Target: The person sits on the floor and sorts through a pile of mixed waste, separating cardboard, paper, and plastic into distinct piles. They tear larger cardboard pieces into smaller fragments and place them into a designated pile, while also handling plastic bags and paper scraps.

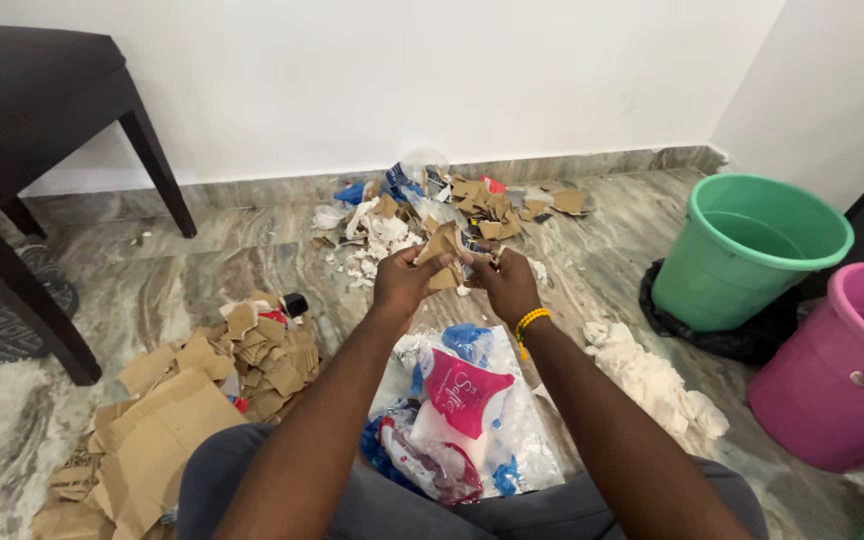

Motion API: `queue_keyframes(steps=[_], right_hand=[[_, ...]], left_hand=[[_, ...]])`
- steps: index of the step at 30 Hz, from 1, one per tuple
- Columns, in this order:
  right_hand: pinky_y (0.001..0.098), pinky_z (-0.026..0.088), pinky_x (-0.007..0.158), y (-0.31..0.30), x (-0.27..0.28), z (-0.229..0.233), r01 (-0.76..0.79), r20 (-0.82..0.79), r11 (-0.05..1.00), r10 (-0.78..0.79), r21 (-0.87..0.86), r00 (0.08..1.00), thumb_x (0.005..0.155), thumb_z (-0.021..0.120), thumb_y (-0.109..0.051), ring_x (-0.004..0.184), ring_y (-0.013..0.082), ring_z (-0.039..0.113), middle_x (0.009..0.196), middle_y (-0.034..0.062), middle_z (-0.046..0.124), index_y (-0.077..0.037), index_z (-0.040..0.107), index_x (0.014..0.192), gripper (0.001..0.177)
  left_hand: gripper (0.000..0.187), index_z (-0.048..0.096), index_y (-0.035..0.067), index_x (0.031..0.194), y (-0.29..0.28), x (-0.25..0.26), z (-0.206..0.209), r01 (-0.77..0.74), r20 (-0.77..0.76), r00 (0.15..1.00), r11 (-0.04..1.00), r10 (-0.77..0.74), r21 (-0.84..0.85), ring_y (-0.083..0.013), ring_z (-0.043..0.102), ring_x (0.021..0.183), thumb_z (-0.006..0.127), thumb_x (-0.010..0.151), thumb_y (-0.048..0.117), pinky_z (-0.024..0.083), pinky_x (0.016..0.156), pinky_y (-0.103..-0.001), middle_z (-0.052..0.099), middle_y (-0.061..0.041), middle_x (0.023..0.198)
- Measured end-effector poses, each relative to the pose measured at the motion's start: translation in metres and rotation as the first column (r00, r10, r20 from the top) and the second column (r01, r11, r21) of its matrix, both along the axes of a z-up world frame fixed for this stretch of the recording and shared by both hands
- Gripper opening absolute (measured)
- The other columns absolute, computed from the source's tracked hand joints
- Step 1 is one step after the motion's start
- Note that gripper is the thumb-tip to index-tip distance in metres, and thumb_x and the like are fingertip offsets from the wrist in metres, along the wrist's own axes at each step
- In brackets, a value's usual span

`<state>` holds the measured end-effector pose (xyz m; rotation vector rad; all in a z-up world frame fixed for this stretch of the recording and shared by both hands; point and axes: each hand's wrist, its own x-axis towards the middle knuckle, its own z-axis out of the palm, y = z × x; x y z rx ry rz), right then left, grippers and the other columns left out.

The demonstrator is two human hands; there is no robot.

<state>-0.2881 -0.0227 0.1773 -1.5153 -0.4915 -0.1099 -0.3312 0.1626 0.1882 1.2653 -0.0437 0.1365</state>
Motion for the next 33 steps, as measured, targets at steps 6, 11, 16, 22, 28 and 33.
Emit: queue_keyframes(steps=[6, 11, 16, 22, 28, 33], right_hand=[[0.0295, 0.062, 0.068, 0.010, -0.009, 0.000, -0.101, -0.049, 0.993, 0.104, 0.055, 0.993, 0.098, 0.072, -0.022, 0.071, 0.0080, 0.063, 0.081, 0.0009, 0.065, 0.000, 0.068, 0.105, 0.023], [0.0305, 0.060, 0.070, 0.011, -0.018, 0.008, -0.162, -0.112, 0.981, 0.174, 0.109, 0.978, 0.098, 0.071, -0.021, 0.072, 0.0110, 0.065, 0.083, 0.0031, 0.068, -0.002, 0.068, 0.104, 0.020], [0.0332, 0.058, 0.074, 0.011, -0.018, 0.012, -0.166, -0.209, 0.923, 0.249, 0.347, 0.946, 0.099, 0.066, -0.015, 0.080, 0.0151, 0.069, 0.094, 0.0034, 0.071, -0.005, 0.068, 0.107, 0.013], [0.0334, 0.057, 0.073, 0.008, -0.016, 0.004, -0.198, -0.231, 0.874, 0.325, 0.444, 0.917, 0.099, 0.063, -0.012, 0.081, 0.0137, 0.068, 0.097, 0.0017, 0.072, -0.008, 0.067, 0.113, 0.015], [0.0334, 0.057, 0.072, 0.013, -0.015, 0.001, -0.123, -0.299, 0.927, 0.238, 0.355, 0.924, 0.098, 0.068, -0.018, 0.074, 0.0137, 0.066, 0.091, 0.0017, 0.069, -0.008, 0.066, 0.109, 0.015], [0.0321, 0.058, 0.072, 0.032, -0.019, 0.003, -0.101, -0.338, 0.957, 0.193, 0.271, 0.921, 0.097, 0.071, -0.023, 0.072, 0.0123, 0.064, 0.087, 0.0013, 0.068, -0.008, 0.067, 0.105, 0.018]], left_hand=[[0.034, 0.072, -0.002, 0.116, 0.019, -0.003, -0.003, 0.067, 0.057, 0.996, 0.997, -0.065, -0.032, -0.0154, 0.074, 0.084, 0.079, 0.087, 0.013, 0.065, 0.071, -0.036, 0.076, -0.008, 0.099], [0.033, 0.072, 0.000, 0.116, 0.028, -0.005, 0.002, 0.099, 0.047, 0.994, 0.995, -0.099, -0.007, -0.0154, 0.073, 0.081, 0.080, 0.087, 0.014, 0.062, 0.070, -0.033, 0.077, -0.008, 0.098], [0.030, 0.071, 0.001, 0.112, 0.024, -0.006, 0.012, 0.122, 0.007, 0.992, 0.992, -0.122, 0.045, -0.0151, 0.075, 0.082, 0.079, 0.088, 0.016, 0.064, 0.073, -0.031, 0.077, -0.008, 0.098], [0.030, 0.070, -0.001, 0.112, 0.025, -0.007, 0.011, 0.230, 0.065, 0.972, 0.972, -0.226, -0.053, -0.0168, 0.075, 0.085, 0.079, 0.088, 0.014, 0.065, 0.076, -0.033, 0.076, -0.010, 0.101], [0.032, 0.070, -0.001, 0.115, 0.026, -0.011, 0.009, 0.209, 0.059, 0.977, 0.975, -0.205, -0.076, -0.0174, 0.075, 0.087, 0.078, 0.088, 0.014, 0.066, 0.078, -0.035, 0.077, -0.010, 0.102], [0.036, 0.070, -0.002, 0.118, 0.042, -0.016, 0.001, 0.150, 0.060, 0.987, 0.985, -0.146, -0.083, -0.0187, 0.077, 0.089, 0.078, 0.088, 0.016, 0.065, 0.080, -0.035, 0.078, -0.010, 0.104]])
